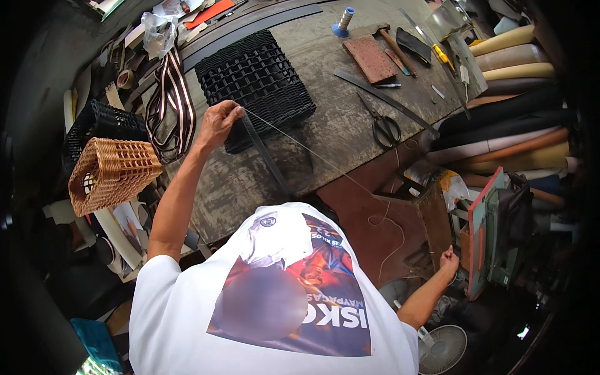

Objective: The person is weaving a leather strap into a black mesh basket.

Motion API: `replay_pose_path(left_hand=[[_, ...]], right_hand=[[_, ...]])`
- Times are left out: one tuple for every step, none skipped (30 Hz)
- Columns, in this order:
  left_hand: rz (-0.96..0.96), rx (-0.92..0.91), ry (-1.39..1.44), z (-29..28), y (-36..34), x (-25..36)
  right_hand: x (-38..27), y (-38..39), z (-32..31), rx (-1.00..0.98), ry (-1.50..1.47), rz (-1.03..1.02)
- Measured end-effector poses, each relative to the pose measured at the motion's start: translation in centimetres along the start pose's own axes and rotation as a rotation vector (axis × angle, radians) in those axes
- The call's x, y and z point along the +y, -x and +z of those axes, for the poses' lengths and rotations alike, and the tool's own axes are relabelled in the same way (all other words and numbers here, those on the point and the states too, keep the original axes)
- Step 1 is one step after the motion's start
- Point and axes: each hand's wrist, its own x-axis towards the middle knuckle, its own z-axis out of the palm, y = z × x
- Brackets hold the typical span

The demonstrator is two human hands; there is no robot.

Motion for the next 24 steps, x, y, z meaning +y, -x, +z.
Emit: replay_pose_path(left_hand=[[-0.018, -0.012, 0.019, -0.1, 0.0, -0.1], [-0.013, -0.012, 0.028, -0.1, 0.0, -0.2], [-0.024, -0.015, 0.035, 0.0, 0.0, -0.3], [-0.019, -0.015, 0.049, 0.0, 0.0, -0.4], [-0.033, -0.010, 0.068, 0.0, -0.1, -0.5], [-0.034, -0.003, 0.095, 0.1, -0.2, -0.6], [-0.034, 0.003, 0.122, 0.1, -0.2, -0.8], [-0.038, -0.011, 0.139, 0.1, -0.4, -0.9], [-0.040, -0.025, 0.156, 0.0, -0.6, -1.1], [-0.048, -0.038, 0.176, 0.0, -0.7, -1.2], [-0.046, -0.046, 0.171, 0.0, -0.7, -1.3], [-0.050, -0.053, 0.168, 0.0, -0.8, -1.4], [-0.051, -0.062, 0.170, -0.1, -0.9, -1.4], [-0.057, -0.066, 0.167, -0.2, -0.9, -1.3], [-0.060, -0.072, 0.170, -0.3, -1.0, -1.2], [-0.068, -0.080, 0.174, -0.4, -1.0, -1.1], [-0.071, -0.095, 0.160, -0.5, -1.1, -0.9], [-0.079, -0.111, 0.148, -0.6, -1.1, -0.8], [-0.081, -0.125, 0.142, -0.7, -1.2, -0.7], [-0.105, -0.134, 0.170, -0.8, -1.3, -0.6], [-0.123, -0.140, 0.204, -0.9, -1.4, -0.5], [-0.137, -0.145, 0.242, -1.1, -1.5, -0.5], [-0.147, -0.154, 0.238, -1.1, -1.5, -0.5], [-0.150, -0.162, 0.239, -1.2, -1.5, -0.6]], right_hand=[[-1.0, -0.6, -1.0, 0.040, 0.054, -0.042], [-1.9, -1.0, -2.1, 0.069, 0.085, -0.065], [-2.7, -1.4, -3.1, 0.111, 0.120, -0.087], [-3.1, -1.7, -4.3, 0.127, 0.200, -0.158], [-4.1, -2.0, -5.2, 0.160, 0.200, -0.140], [-4.4, -2.1, -6.8, 0.143, 0.324, -0.196], [-4.8, -2.3, -8.0, 0.107, 0.409, -0.205], [-5.7, -2.3, -9.5, 0.084, 0.547, -0.241], [-6.7, -2.2, -11.0, 0.053, 0.693, -0.282], [-7.8, -1.9, -12.5, 0.018, 0.853, -0.342], [-8.7, -1.7, -13.6, -0.007, 0.990, -0.400], [-9.3, -1.4, -14.9, -0.003, 1.227, -0.577], [-10.5, -1.2, -15.3, 0.023, 1.057, -0.414], [-11.3, -1.1, -15.9, 0.103, 0.911, -0.313], [-12.2, -0.9, -16.2, 0.154, 0.808, -0.241], [-12.8, -0.7, -16.2, 0.182, 0.749, -0.176], [-13.3, -0.5, -16.0, 0.198, 0.702, -0.122], [-13.4, -0.3, -15.3, 0.199, 0.685, -0.084], [-13.4, 0.4, -14.2, 0.243, 0.700, -0.128], [-12.3, 0.7, -12.1, 0.119, 0.795, -0.151], [-10.9, 1.6, -9.5, 0.079, 0.891, -0.248], [-8.9, 3.1, -6.3, 0.100, 1.008, -0.370], [-6.4, 5.1, -2.1, 0.029, 1.101, -0.425], [-3.3, 8.3, 1.9, -0.175, 1.134, -0.532]])
